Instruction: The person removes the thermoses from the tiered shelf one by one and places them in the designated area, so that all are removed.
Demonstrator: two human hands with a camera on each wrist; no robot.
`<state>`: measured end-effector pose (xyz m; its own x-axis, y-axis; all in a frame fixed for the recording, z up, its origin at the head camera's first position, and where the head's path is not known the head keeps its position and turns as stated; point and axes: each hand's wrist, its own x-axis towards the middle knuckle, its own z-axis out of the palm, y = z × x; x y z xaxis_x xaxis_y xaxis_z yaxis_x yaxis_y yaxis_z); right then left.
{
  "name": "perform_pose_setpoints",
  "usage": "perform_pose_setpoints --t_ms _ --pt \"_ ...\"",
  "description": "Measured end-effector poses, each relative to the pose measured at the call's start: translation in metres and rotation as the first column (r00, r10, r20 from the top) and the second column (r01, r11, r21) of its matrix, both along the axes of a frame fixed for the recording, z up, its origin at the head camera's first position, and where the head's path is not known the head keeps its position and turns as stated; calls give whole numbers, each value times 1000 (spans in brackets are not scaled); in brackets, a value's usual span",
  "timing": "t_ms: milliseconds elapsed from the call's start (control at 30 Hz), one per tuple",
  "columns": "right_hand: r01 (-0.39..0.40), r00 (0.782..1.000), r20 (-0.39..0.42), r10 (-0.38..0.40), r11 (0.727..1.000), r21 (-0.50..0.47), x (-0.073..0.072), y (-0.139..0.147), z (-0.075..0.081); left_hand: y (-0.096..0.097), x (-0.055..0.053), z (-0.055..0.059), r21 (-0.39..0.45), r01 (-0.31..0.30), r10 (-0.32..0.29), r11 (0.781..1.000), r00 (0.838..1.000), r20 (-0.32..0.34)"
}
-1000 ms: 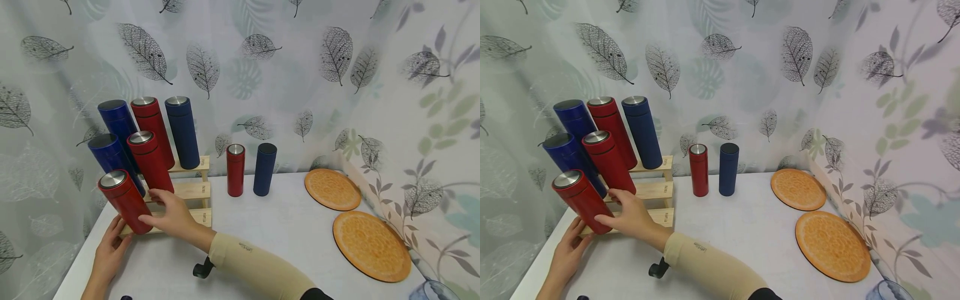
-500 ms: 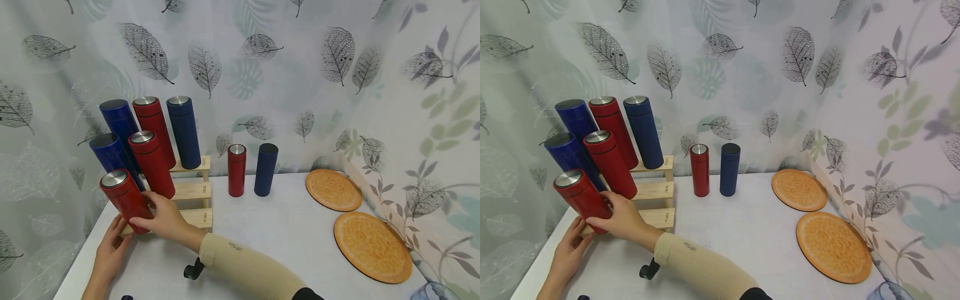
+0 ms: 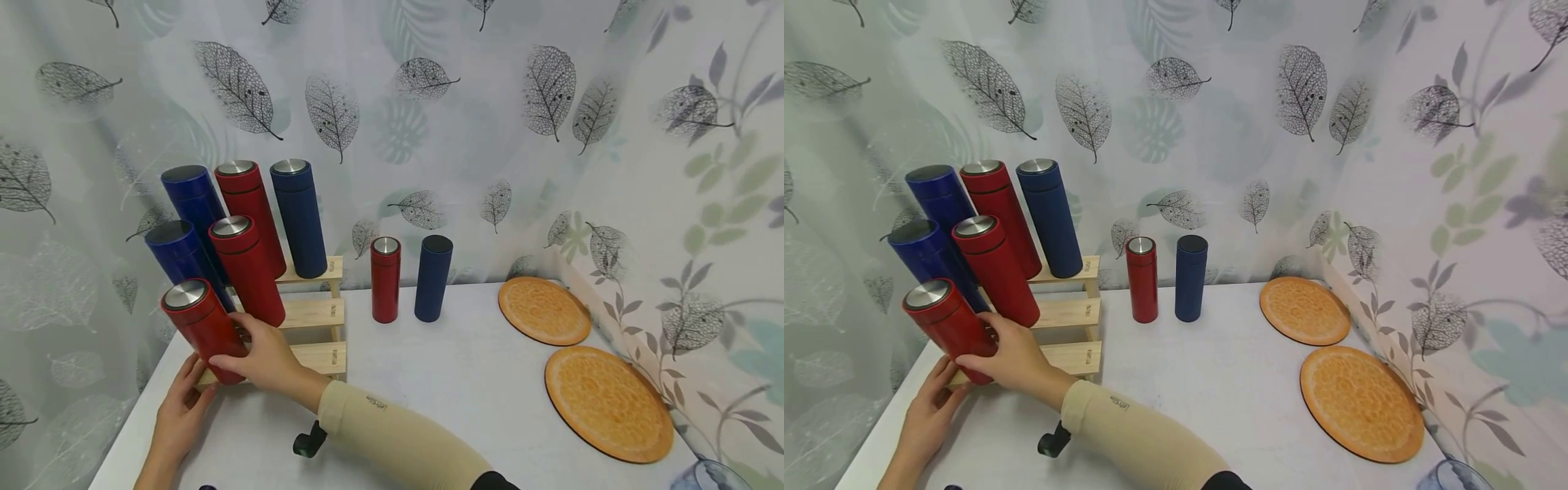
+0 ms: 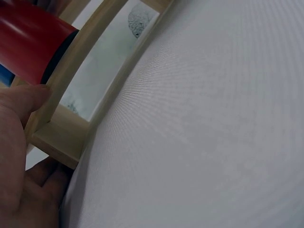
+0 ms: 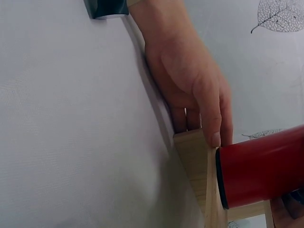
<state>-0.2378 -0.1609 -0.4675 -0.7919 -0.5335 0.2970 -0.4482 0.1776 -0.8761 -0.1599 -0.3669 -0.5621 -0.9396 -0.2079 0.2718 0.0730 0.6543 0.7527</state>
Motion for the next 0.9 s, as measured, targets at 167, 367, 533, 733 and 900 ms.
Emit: perform_pose_setpoints --t_ms 167,367,533,733,900 --pt "-15 1000 6 15 1000 -15 -1 0 -1 1 0 0 -8 -17 17 1000 1000 23" --pt "-6 1000 2 7 1000 -30 -2 0 -6 1 0 2 -13 -17 18 1000 999 44" --pt "8 1000 -22 -9 999 -42 -1 1 -9 2 1 1 -13 -7 8 1000 1000 16" --pt "16 999 -46 -19 998 -58 0 2 -10 1 0 1 -13 10 -10 1000 1000 7" --pt "10 998 -65 -14 998 -63 2 6 -8 -1 -1 2 -15 -1 1 1000 999 48"
